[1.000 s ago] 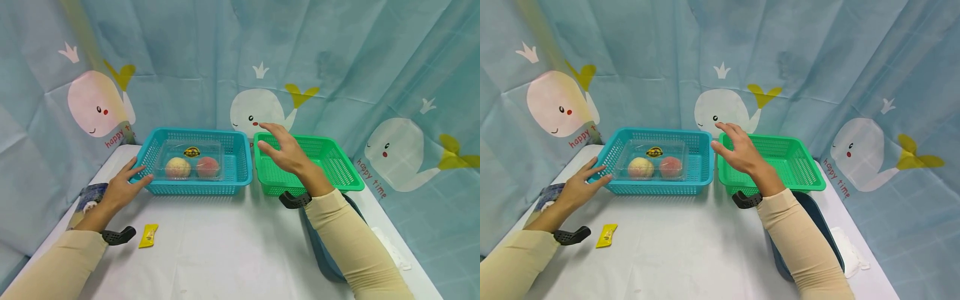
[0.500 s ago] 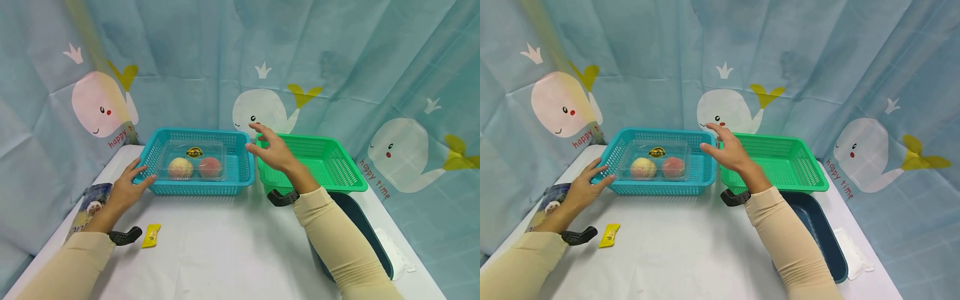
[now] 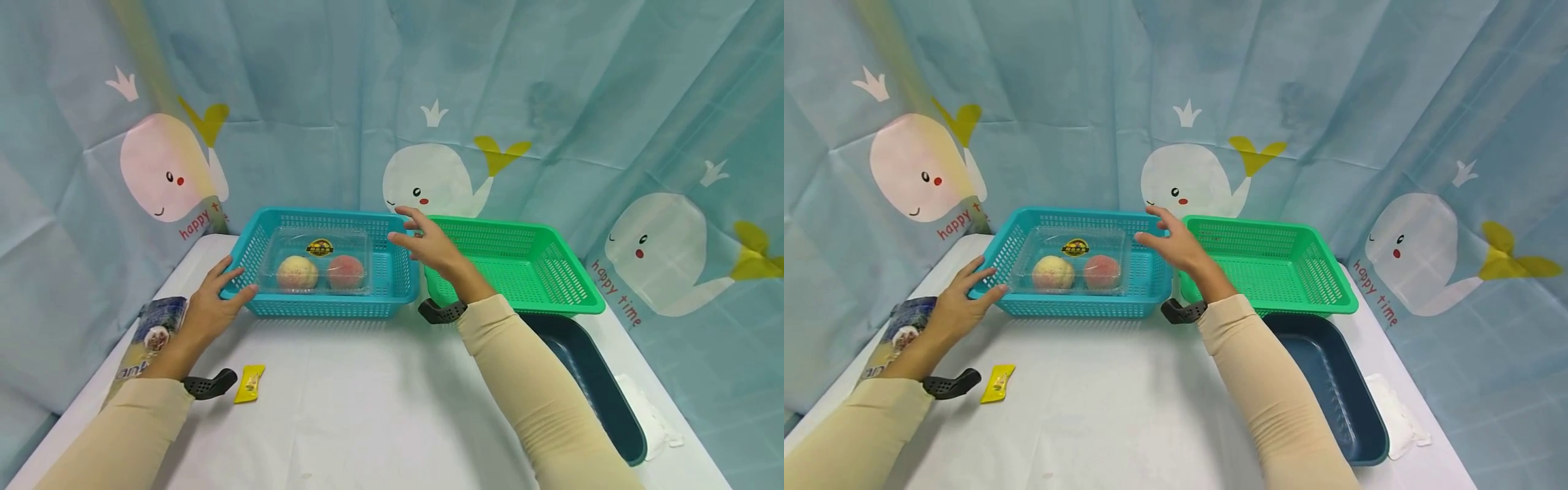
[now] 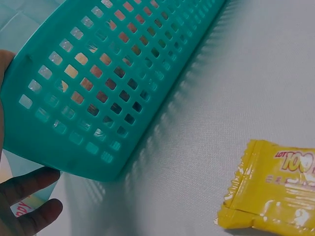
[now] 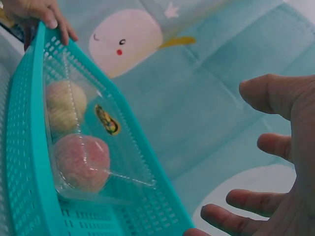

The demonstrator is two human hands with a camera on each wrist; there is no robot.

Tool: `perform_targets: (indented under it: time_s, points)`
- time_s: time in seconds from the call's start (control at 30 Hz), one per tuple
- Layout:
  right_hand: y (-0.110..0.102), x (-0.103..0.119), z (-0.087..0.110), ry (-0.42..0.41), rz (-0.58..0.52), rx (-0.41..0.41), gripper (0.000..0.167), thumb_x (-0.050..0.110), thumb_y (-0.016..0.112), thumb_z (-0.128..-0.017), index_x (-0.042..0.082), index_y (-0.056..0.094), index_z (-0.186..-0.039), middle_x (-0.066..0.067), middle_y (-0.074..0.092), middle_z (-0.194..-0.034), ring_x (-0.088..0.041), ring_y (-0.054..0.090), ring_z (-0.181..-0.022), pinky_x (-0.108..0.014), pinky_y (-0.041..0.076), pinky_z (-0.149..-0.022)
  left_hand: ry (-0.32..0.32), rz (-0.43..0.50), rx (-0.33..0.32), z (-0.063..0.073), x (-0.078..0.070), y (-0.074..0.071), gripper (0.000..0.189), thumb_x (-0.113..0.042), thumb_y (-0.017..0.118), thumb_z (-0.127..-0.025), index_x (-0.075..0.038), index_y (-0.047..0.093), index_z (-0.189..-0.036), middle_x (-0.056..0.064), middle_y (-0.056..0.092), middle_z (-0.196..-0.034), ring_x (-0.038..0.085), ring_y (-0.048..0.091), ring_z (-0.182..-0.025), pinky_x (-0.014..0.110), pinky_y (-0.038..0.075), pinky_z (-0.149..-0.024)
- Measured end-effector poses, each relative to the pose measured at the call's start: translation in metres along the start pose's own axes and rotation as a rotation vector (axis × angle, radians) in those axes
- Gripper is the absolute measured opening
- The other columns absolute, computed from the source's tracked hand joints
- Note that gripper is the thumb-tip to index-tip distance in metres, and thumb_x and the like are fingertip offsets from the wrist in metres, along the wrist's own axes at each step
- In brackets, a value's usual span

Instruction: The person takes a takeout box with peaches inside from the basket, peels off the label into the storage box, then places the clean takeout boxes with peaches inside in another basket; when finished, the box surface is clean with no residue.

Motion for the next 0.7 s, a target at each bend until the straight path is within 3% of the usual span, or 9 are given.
perform_targets:
  time_s: [0.3,0.7]
  points:
    - [0.019,-0.015,-0.015,0.063,-0.092,-0.002,0.064,0.038,0.066,-0.092,0.031,0.036,-0.148,-0.011,0.035,-0.145,-0.028,0.043,-0.126,-0.053,0.045,-0.093,-0.01,0.005,-0.017,0.0,0.002,0.002,0.07,-0.041,0.058,-0.096,0.001,0.037,-0.146,0.01,0.01,-0.16,0.044,0.012,-0.141,0.066,0.023,-0.102]
    - [0.05,-0.034,-0.034,0.159,-0.027,0.025,0.068,0.037,0.066,-0.091,0.03,0.033,-0.15,-0.02,0.031,-0.148,-0.032,0.043,-0.124,-0.054,0.045,-0.092,0.0,0.019,-0.03,-0.001,0.002,0.001,0.069,-0.042,0.059,-0.095,0.002,0.038,-0.145,0.008,0.011,-0.16,0.043,0.012,-0.141,0.065,0.022,-0.104]
Point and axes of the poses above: each hand's wrist, its own z-axis away from the middle knuckle, its own y-axis out of the palm, x = y × z, the point moved 8 cm from there along -z, towards the middle knuckle
